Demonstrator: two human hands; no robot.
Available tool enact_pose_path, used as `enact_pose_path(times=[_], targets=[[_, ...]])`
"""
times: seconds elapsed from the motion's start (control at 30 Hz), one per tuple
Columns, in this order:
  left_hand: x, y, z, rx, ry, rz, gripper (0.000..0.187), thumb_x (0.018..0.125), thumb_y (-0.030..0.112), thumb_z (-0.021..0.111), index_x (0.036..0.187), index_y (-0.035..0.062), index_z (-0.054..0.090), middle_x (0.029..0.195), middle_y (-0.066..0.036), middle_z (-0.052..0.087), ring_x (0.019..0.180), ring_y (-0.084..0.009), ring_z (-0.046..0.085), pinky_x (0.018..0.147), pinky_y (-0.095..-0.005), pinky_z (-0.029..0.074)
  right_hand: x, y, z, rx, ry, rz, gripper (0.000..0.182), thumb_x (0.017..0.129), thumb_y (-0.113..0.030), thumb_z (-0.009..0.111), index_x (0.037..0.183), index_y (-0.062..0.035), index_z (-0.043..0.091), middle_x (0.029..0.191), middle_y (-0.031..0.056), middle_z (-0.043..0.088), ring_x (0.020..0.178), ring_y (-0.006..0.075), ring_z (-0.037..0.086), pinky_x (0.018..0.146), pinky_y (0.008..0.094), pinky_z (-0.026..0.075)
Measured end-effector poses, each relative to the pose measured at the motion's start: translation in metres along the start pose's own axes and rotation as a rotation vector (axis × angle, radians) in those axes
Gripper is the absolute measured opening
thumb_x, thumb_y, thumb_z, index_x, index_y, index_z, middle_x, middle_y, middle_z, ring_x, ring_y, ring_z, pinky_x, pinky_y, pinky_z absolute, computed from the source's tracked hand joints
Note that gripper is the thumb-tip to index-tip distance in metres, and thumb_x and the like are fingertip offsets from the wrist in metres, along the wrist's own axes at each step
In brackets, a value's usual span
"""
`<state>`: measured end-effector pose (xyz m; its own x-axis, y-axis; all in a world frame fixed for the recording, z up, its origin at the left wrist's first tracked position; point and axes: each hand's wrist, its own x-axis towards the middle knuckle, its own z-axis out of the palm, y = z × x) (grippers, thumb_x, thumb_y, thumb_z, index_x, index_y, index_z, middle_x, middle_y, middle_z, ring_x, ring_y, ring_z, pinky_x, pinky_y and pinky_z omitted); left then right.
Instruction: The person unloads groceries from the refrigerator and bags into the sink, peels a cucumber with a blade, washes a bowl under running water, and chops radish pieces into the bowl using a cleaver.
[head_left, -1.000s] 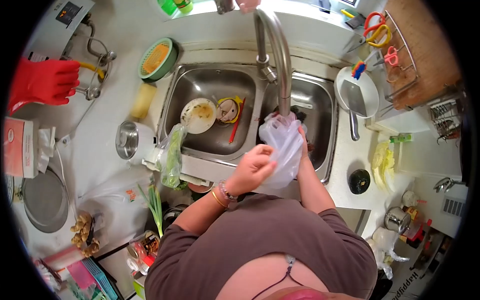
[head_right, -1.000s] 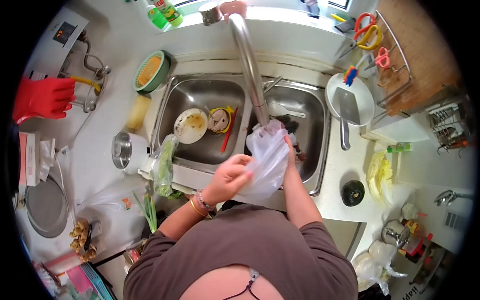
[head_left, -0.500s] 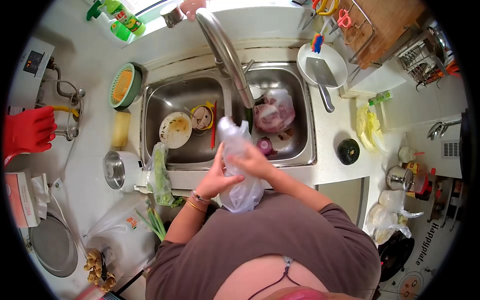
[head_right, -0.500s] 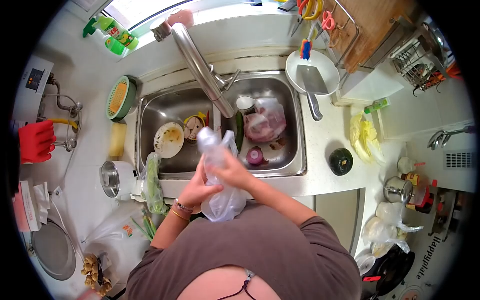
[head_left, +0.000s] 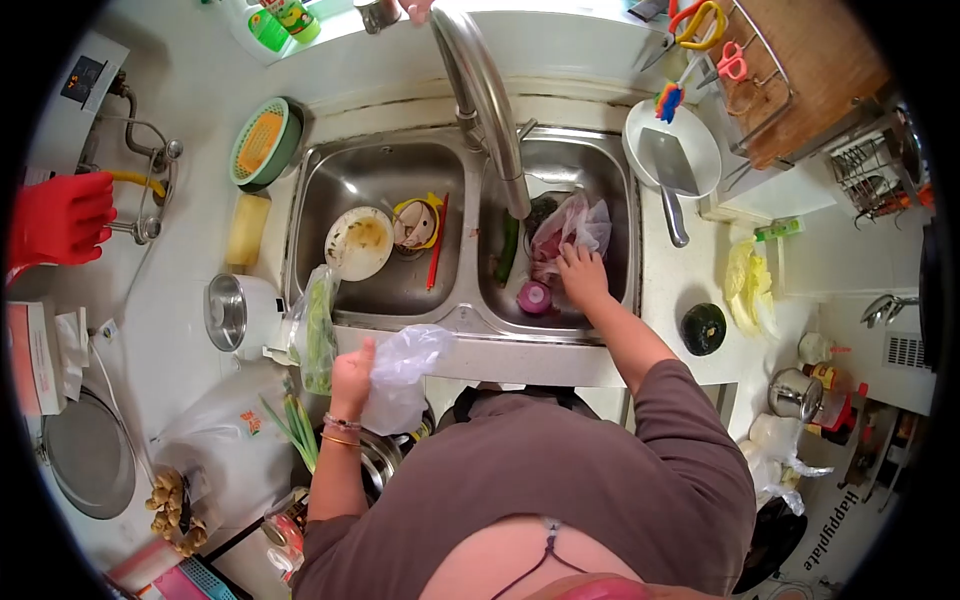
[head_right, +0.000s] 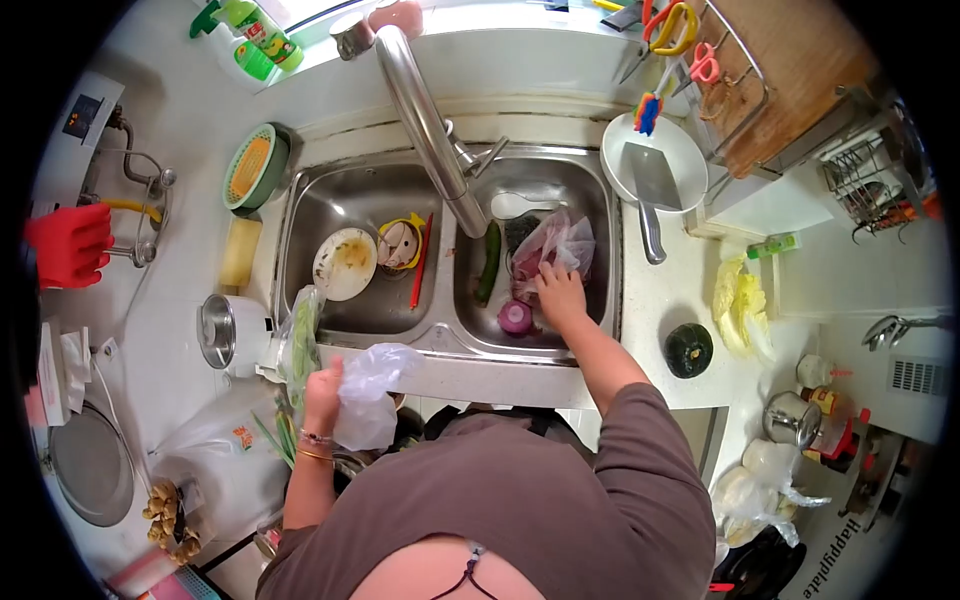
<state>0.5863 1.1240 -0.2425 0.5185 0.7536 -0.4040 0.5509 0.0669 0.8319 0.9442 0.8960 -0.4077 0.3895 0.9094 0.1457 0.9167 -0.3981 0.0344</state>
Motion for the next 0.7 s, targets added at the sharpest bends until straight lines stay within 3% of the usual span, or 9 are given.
enact_pose_path(times=[0.07, 0.1, 0.2, 0.23, 0.33, 0.4, 0.47, 0.53, 0.7], targets=[[-0.003, -0.003, 0.002, 0.383, 0.029, 0.193, 0.030, 0.079, 0.016, 0.064, 0.056, 0.0011, 0.050, 0.048, -0.005, 0.041, 0.049, -0.0193, 0.043, 0.051, -0.0329, 0.035, 0.007, 0.008, 0.005, 0.073, -0.006, 0.038, 0.017, 0.079, -0.017, 0.053, 0.090, -0.0083, 0.064, 0.106, 0.0098, 0.062, 0.101, 0.0269, 0.055, 0.084, 0.0408, 0.038], [-0.005, 0.001, 0.006, 0.543, 0.009, 0.284, 0.022, 0.072, 0.012, 0.065, 0.064, -0.0021, 0.050, 0.058, -0.015, 0.046, 0.059, -0.0293, 0.048, 0.056, -0.0377, 0.039, 0.011, 0.011, -0.002, 0.143, -0.042, 0.072, 0.016, 0.078, -0.018, 0.055, 0.088, -0.0084, 0.064, 0.102, 0.0089, 0.063, 0.101, 0.0260, 0.055, 0.085, 0.0408, 0.038], [-0.001, -0.002, 0.030, 0.569, -0.021, 0.504, 0.014, 0.068, 0.007, 0.061, 0.072, -0.0028, 0.051, 0.074, -0.016, 0.054, 0.070, -0.0335, 0.051, 0.064, -0.0398, 0.043, 0.012, 0.009, -0.017, 0.500, 0.051, 0.160, 0.008, 0.079, -0.013, 0.058, 0.082, -0.0070, 0.064, 0.085, 0.0088, 0.066, 0.089, 0.0260, 0.060, 0.078, 0.0385, 0.043], [0.001, -0.001, 0.039, 0.460, -0.135, 0.442, 0.019, 0.067, 0.003, 0.056, 0.086, -0.0016, 0.056, 0.092, -0.017, 0.057, 0.086, -0.0356, 0.054, 0.076, -0.0386, 0.046, 0.016, 0.008, -0.026, 0.671, 0.001, 0.267, 0.007, 0.081, -0.011, 0.058, 0.082, -0.0066, 0.063, 0.083, 0.0088, 0.066, 0.084, 0.0251, 0.061, 0.075, 0.0371, 0.045], [0.012, 0.027, 0.075, 0.337, -0.219, 0.615, 0.036, 0.066, 0.000, 0.053, 0.102, -0.0002, 0.059, 0.101, -0.019, 0.061, 0.096, -0.0331, 0.058, 0.086, -0.0377, 0.046, 0.032, 0.022, -0.049, 1.171, 0.112, 0.421, 0.008, 0.087, -0.008, 0.055, 0.082, -0.0034, 0.059, 0.075, 0.0072, 0.064, 0.070, 0.0183, 0.061, 0.065, 0.0314, 0.047], [0.030, 0.027, 0.097, 0.365, -0.422, 0.444, 0.045, 0.070, 0.003, 0.057, 0.115, 0.0019, 0.056, 0.109, -0.020, 0.061, 0.102, -0.0324, 0.059, 0.090, -0.0358, 0.045, 0.047, 0.037, -0.071, 1.607, 0.156, 0.560, 0.015, 0.093, -0.012, 0.051, 0.083, -0.0014, 0.055, 0.075, 0.0055, 0.062, 0.069, 0.0109, 0.056, 0.065, 0.0251, 0.045], [0.043, 0.051, 0.131, 0.310, -0.480, 0.254, 0.045, 0.076, 0.015, 0.065, 0.118, 0.0016, 0.054, 0.109, -0.021, 0.061, 0.101, -0.0326, 0.059, 0.089, -0.0359, 0.046, 0.060, 0.050, -0.097, 1.675, 0.137, 0.579, 0.015, 0.094, -0.014, 0.051, 0.084, -0.0034, 0.053, 0.074, 0.0040, 0.060, 0.066, 0.0087, 0.053, 0.064, 0.0232, 0.043], [0.061, 0.053, 0.173, 0.381, -0.351, 0.394, 0.054, 0.079, 0.033, 0.069, 0.119, 0.0010, 0.054, 0.106, -0.022, 0.062, 0.099, -0.0319, 0.061, 0.087, -0.0367, 0.047, 0.074, 0.042, -0.117, 1.845, 0.209, 0.521, 0.015, 0.094, -0.016, 0.052, 0.084, -0.0048, 0.053, 0.073, 0.0031, 0.057, 0.062, 0.0092, 0.049, 0.063, 0.0242, 0.043], [0.079, 0.100, 0.226, 0.673, -0.351, 0.188, 0.048, 0.078, 0.043, 0.067, 0.103, 0.0026, 0.060, 0.095, -0.019, 0.065, 0.092, -0.0353, 0.062, 0.081, -0.0420, 0.048, 0.089, 0.024, -0.156, 2.187, 0.246, 0.495, 0.013, 0.095, -0.014, 0.051, 0.086, -0.0054, 0.053, 0.072, 0.0044, 0.055, 0.056, 0.0093, 0.043, 0.061, 0.0278, 0.045]])
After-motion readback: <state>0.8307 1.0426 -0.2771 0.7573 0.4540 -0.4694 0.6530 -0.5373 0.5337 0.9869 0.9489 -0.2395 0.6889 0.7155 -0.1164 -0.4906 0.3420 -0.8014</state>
